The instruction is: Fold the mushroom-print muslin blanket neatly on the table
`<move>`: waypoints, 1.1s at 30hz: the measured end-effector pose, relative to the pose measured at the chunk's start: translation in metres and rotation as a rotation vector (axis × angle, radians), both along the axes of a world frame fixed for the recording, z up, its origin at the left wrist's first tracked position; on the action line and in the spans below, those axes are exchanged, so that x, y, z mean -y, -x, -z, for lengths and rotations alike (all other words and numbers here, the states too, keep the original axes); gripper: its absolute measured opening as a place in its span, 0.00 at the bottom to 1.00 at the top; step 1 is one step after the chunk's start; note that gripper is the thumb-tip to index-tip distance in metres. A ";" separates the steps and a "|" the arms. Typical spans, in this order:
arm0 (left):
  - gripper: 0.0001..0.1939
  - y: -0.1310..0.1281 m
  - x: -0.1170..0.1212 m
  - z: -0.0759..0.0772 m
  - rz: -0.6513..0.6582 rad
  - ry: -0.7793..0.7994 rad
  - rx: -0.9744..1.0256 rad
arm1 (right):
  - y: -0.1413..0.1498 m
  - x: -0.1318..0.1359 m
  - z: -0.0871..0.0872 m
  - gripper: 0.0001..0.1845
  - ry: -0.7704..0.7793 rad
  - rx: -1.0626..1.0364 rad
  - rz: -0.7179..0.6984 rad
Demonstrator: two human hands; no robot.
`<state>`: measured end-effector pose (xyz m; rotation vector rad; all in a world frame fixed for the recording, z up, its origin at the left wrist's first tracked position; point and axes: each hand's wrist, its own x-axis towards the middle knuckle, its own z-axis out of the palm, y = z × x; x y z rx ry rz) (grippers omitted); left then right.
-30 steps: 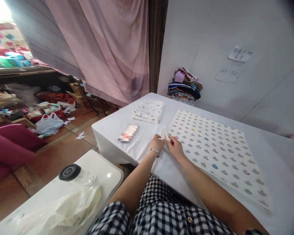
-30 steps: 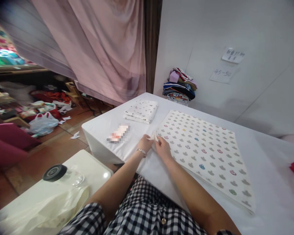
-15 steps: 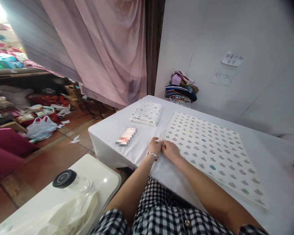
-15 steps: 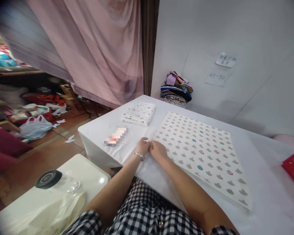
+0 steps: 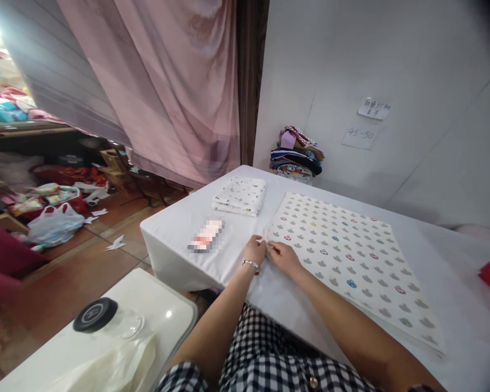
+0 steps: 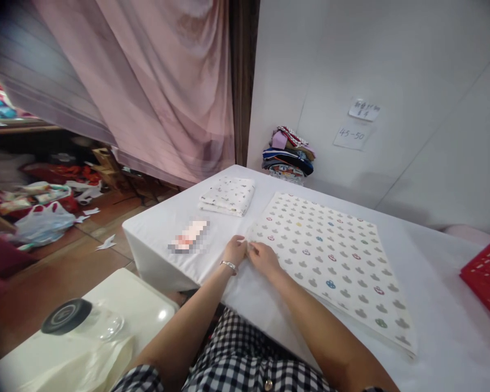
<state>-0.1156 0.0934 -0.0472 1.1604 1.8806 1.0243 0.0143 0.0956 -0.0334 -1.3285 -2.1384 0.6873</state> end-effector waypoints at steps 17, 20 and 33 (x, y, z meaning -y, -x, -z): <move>0.15 0.001 0.002 0.001 0.091 -0.030 -0.382 | -0.009 -0.039 0.002 0.14 -0.191 0.181 -0.072; 0.15 0.002 0.001 0.006 0.079 -0.042 -0.371 | -0.008 -0.051 0.002 0.13 -0.231 0.217 -0.106; 0.11 0.002 0.004 0.015 0.066 -0.089 -0.331 | -0.012 -0.080 0.000 0.08 -0.246 0.407 -0.140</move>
